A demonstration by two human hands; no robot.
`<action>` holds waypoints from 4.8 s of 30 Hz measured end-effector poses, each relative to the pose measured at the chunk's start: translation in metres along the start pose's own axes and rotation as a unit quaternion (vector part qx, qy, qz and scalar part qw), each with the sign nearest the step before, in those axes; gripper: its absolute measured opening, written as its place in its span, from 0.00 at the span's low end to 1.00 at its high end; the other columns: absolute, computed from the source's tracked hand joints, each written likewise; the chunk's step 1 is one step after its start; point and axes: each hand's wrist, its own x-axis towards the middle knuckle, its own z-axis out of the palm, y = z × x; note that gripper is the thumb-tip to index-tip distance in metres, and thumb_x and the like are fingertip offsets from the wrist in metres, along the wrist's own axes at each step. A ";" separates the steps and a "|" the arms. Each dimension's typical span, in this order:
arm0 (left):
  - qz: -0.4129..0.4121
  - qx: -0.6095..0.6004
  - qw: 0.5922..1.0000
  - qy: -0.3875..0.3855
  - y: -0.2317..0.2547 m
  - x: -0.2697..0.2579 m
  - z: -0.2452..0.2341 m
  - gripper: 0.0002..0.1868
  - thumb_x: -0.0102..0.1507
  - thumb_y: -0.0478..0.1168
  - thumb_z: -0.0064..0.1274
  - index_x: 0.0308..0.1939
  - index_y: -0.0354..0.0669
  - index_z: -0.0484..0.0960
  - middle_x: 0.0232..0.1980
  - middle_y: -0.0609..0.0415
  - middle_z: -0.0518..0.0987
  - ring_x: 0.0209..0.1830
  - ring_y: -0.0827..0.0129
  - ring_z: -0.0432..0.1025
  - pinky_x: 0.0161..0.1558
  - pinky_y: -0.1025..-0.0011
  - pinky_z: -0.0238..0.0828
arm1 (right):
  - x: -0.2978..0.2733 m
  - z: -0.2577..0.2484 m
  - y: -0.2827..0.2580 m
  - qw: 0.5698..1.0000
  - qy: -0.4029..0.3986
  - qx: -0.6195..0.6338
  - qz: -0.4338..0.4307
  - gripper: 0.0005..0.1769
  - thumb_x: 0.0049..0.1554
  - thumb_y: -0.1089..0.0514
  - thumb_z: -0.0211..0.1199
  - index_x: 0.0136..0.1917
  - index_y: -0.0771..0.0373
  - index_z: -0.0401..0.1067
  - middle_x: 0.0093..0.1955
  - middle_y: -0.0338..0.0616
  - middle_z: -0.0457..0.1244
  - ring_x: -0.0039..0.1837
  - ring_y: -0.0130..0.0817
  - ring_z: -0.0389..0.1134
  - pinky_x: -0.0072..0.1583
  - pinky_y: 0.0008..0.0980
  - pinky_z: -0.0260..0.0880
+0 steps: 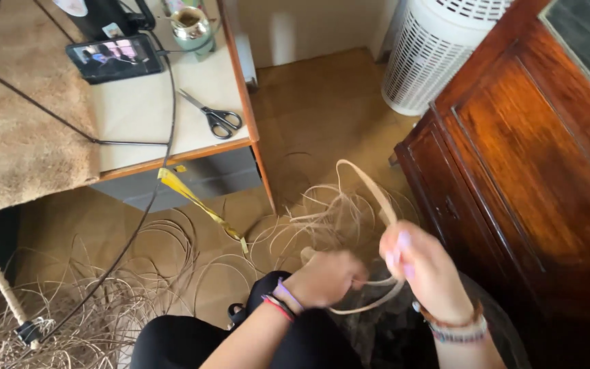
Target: Weaving and tying natural fibers onto a circular metal frame to create a decorative object.
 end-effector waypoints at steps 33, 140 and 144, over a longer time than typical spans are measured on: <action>0.071 -0.209 0.974 0.045 0.015 -0.005 0.010 0.11 0.68 0.43 0.42 0.42 0.46 0.80 0.40 0.56 0.81 0.35 0.63 0.72 0.40 0.68 0.70 | 0.011 -0.010 -0.004 0.993 -0.020 0.117 -0.021 0.16 0.67 0.57 0.45 0.38 0.62 0.64 0.68 0.68 0.62 0.52 0.50 0.66 0.55 0.49 0.67; 0.094 -0.297 0.851 0.422 0.062 -0.203 -0.066 0.17 0.73 0.38 0.41 0.61 0.35 0.78 0.69 0.46 0.75 0.72 0.59 0.65 0.70 0.66 0.63 | -0.006 0.184 0.043 0.950 -0.048 -0.310 -0.009 0.11 0.58 0.66 0.57 0.45 0.73 0.80 0.35 0.48 0.76 0.30 0.32 0.73 0.36 0.25 0.72; 0.116 -0.245 0.867 0.418 0.064 -0.203 -0.068 0.17 0.74 0.38 0.40 0.63 0.37 0.77 0.64 0.50 0.78 0.74 0.55 0.65 0.74 0.61 0.61 | -0.005 0.191 0.034 0.937 -0.068 -0.340 -0.037 0.11 0.56 0.65 0.59 0.40 0.71 0.82 0.30 0.44 0.75 0.27 0.27 0.68 0.31 0.21 0.66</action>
